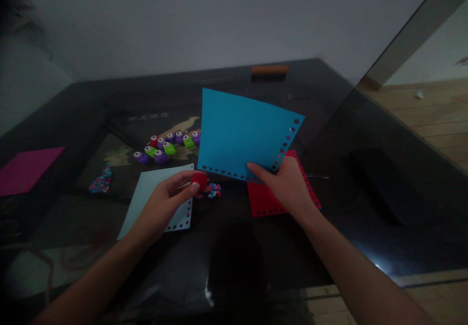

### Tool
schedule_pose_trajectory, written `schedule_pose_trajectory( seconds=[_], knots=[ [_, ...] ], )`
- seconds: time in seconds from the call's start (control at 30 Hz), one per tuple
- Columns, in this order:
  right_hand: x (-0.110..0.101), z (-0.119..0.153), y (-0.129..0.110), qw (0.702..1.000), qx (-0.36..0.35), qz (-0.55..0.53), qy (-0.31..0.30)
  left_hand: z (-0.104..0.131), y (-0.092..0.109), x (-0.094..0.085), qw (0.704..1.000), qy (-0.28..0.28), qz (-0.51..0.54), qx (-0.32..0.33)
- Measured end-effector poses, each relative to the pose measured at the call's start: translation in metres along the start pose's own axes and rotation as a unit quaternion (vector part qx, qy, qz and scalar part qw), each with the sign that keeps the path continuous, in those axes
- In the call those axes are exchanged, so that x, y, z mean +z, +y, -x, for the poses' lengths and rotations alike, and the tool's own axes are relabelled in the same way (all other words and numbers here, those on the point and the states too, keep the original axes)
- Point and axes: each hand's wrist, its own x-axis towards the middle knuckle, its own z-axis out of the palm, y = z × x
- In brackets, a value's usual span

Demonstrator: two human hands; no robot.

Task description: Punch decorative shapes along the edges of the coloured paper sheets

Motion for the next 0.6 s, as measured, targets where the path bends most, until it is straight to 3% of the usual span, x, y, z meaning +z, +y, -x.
schedule_pose_trajectory(
  seconds=[0.3,0.6],
  knots=[
    [0.0,-0.001,0.001,1.0,0.001,0.005,-0.01,-0.003,-0.003,-0.001,0.992,-0.045,-0.11,0.044],
    [0.001,-0.001,-0.002,1.0,0.007,-0.002,-0.01,-0.002,-0.011,-0.004,0.977,-0.047,-0.198,0.055]
  ],
)
